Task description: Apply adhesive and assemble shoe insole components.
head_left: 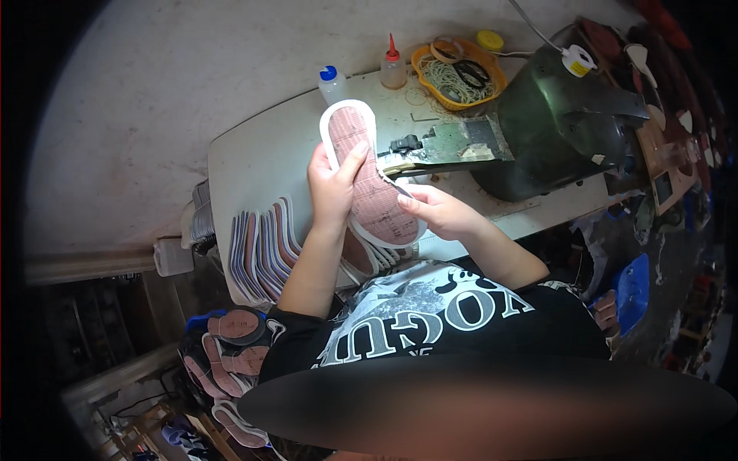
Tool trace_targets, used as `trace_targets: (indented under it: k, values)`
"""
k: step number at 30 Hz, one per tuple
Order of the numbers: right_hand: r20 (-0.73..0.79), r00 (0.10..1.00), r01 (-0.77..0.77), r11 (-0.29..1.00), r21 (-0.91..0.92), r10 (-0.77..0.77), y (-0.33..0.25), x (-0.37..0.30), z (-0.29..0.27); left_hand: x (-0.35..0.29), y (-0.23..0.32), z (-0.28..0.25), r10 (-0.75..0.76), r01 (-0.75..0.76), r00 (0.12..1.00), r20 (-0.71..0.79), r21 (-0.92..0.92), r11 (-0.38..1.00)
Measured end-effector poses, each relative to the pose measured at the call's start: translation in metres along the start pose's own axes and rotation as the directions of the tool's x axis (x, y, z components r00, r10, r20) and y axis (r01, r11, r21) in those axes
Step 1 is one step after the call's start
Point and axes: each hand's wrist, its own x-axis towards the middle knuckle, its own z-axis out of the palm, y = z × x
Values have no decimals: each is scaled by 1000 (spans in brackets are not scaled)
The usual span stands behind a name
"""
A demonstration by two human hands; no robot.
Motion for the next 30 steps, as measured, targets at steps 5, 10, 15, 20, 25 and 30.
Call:
trace_targets:
  k: [5,10,15,20,25,30]
  values:
    - [-5,996,-92,996,-7,92,7,-7,-22,26,-40,-17,161,-129,985,-61,361,924]
    - [-92,989,-110,988,104,120,18,-11,-28,38,-50,-10,19,14,996,-84,379,925]
    - [-94,977,-176,973,146,191,23,-15,-23,52,-51,-7,-5,37,997,-74,433,900]
    - [-200,976,-47,975,216,91,22,-9,-3,62,-50,-8,-142,157,988,-67,429,889]
    - [-241,967,-13,965,262,78,24,3,6,77,-37,-17,-331,269,943,41,491,828]
    - [-267,963,35,978,206,22,30,17,8,86,-18,-24,137,-362,929,345,766,531]
